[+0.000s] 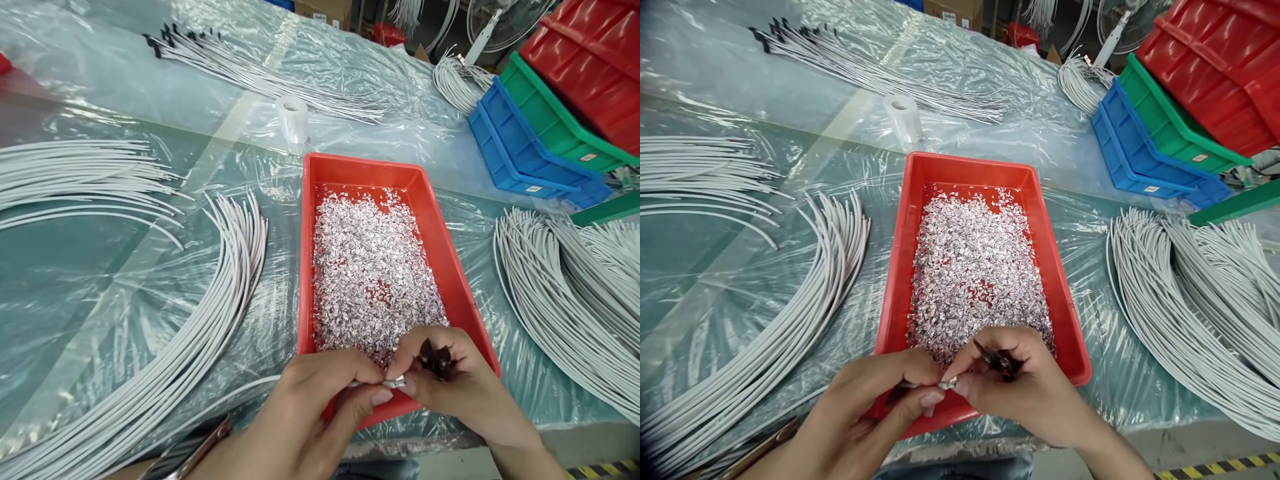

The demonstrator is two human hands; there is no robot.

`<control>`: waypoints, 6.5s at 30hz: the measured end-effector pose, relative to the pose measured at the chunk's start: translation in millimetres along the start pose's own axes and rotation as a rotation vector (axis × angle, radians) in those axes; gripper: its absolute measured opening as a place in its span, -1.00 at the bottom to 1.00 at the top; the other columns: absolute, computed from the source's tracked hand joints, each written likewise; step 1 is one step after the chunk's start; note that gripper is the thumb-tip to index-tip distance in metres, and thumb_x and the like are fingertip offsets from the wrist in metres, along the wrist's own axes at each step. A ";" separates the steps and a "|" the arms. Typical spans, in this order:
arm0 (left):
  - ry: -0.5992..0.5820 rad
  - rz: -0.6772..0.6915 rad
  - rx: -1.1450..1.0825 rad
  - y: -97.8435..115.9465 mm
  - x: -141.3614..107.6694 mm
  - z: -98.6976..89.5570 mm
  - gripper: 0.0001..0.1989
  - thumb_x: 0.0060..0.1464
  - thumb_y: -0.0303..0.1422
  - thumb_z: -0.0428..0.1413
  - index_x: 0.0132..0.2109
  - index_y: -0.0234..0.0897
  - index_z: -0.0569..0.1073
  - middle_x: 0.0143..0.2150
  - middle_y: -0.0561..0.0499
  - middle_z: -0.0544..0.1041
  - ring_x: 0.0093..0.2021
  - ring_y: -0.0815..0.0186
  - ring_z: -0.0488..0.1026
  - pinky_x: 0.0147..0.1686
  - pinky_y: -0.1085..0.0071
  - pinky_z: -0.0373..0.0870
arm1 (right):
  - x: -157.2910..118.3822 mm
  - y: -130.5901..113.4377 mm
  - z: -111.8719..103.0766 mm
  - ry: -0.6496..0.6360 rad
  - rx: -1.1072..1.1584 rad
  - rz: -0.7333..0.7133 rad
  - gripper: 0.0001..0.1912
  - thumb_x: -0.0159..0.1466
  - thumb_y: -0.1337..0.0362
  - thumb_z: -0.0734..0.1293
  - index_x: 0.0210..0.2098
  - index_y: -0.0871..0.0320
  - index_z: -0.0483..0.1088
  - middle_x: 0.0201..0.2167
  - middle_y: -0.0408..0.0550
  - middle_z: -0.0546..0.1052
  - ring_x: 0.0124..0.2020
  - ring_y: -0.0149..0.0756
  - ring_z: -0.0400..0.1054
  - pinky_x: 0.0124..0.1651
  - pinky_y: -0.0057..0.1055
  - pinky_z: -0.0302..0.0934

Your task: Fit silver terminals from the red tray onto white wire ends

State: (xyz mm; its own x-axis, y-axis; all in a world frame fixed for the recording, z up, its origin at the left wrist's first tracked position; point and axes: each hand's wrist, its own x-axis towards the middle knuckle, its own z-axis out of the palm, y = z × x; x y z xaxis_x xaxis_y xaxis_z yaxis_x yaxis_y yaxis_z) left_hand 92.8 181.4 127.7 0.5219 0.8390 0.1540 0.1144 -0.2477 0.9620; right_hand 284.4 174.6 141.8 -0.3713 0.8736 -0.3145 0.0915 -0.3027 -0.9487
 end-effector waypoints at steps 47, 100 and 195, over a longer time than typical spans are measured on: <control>0.052 0.145 -0.057 -2.4 -3.2 5.6 -0.87 0.08 -0.59 0.12 -0.23 -0.33 0.48 -0.37 0.06 0.55 -0.38 0.49 0.49 -0.35 0.68 0.36 | -2.0 -2.2 -13.3 -0.098 -0.180 -0.280 -0.80 0.19 0.44 0.37 -0.21 0.08 0.47 -0.42 -0.14 0.54 -0.49 -0.48 0.35 -0.52 -0.60 0.17; -0.123 -0.137 -0.177 2.2 1.6 1.9 -0.92 0.08 -0.45 0.15 -0.35 -0.30 0.53 -0.49 0.06 0.55 -0.51 0.44 0.45 -0.51 0.60 0.28 | -3.8 -9.0 -15.2 -0.175 -0.332 -0.439 -0.82 0.23 0.46 0.34 -0.19 0.15 0.48 -0.42 -0.12 0.56 -0.44 -0.47 0.41 -0.36 -0.56 0.28; -0.302 -0.506 -0.529 5.7 1.8 -7.9 -0.67 0.24 -0.17 -0.11 -0.22 -0.27 0.45 -0.50 0.03 0.45 -0.58 0.47 0.20 -0.61 0.59 0.15 | 1.3 -4.1 35.0 0.367 -0.239 -0.490 -0.76 0.02 0.59 0.23 -0.44 0.15 0.37 -0.64 -0.23 0.43 -0.66 -0.52 0.32 -0.65 -0.67 0.13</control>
State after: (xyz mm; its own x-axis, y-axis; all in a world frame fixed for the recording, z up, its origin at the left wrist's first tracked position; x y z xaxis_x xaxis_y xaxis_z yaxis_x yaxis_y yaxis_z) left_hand 87.8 185.3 135.2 0.7296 0.6016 -0.3253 0.0213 0.4554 0.8900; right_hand 251.2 163.6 146.4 -0.0865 0.9748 0.2056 0.2102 0.2196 -0.9527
